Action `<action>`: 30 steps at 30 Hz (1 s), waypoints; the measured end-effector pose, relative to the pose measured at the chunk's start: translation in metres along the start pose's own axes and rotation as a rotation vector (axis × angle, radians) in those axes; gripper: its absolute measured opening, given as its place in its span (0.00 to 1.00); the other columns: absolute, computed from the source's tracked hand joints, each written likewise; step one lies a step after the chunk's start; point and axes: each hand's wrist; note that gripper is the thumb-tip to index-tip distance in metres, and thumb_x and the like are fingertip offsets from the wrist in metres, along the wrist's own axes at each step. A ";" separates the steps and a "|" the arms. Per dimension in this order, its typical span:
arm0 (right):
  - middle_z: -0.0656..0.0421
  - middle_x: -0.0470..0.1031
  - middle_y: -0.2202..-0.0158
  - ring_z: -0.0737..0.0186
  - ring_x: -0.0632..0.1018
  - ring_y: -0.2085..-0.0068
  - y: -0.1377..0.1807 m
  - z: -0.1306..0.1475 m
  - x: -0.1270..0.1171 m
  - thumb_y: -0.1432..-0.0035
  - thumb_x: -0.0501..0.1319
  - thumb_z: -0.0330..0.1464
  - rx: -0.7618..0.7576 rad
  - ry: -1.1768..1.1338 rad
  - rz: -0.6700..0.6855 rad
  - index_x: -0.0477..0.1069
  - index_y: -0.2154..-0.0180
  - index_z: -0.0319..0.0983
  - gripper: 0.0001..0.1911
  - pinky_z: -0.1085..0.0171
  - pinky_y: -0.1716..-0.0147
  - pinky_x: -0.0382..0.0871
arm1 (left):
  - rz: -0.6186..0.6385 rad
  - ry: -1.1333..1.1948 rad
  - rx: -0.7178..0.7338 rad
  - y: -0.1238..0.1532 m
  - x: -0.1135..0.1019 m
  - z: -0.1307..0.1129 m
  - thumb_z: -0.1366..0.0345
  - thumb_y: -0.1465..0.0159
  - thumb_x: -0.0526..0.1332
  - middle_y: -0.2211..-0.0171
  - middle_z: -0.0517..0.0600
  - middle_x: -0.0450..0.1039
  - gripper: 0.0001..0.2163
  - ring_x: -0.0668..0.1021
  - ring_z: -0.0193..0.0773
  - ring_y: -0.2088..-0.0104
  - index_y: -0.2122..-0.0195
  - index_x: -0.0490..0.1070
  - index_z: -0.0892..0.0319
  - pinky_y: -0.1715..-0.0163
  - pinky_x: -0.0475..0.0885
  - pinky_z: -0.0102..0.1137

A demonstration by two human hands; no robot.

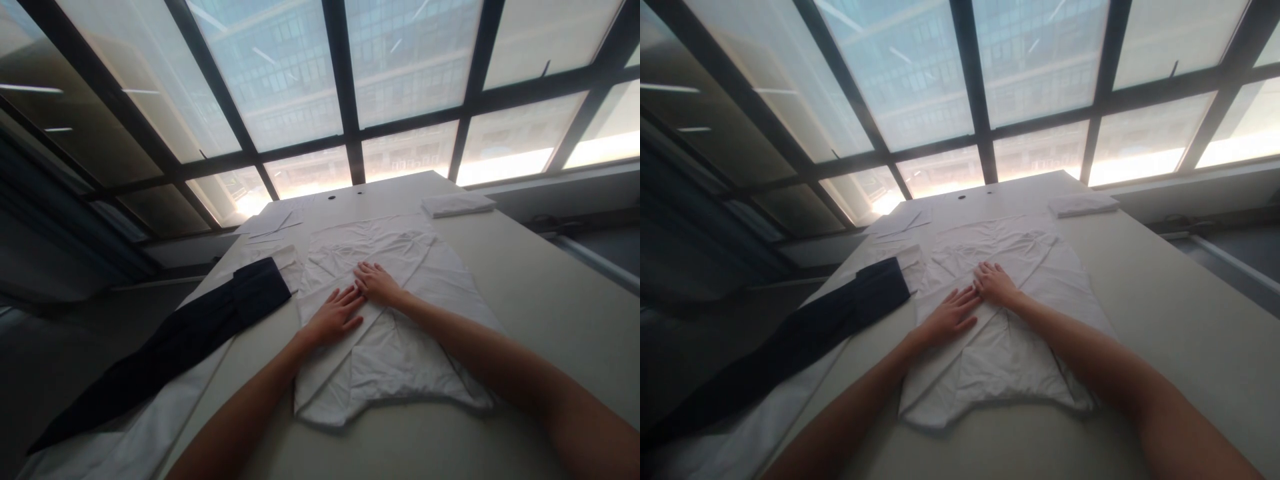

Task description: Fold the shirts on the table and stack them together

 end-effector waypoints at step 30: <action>0.44 0.51 0.29 0.45 0.52 0.29 -0.004 -0.024 0.007 0.31 0.46 0.42 0.357 0.052 -0.053 0.57 0.32 0.35 0.30 0.42 0.34 0.43 | 0.007 0.033 -0.008 0.000 -0.002 -0.001 0.49 0.26 0.48 0.27 0.48 0.44 0.27 0.50 0.45 0.28 0.28 0.49 0.47 0.31 0.44 0.48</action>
Point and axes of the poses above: each hand's wrist, its own y-axis away from the middle knuckle, its own x-axis out of the palm, z = x × y
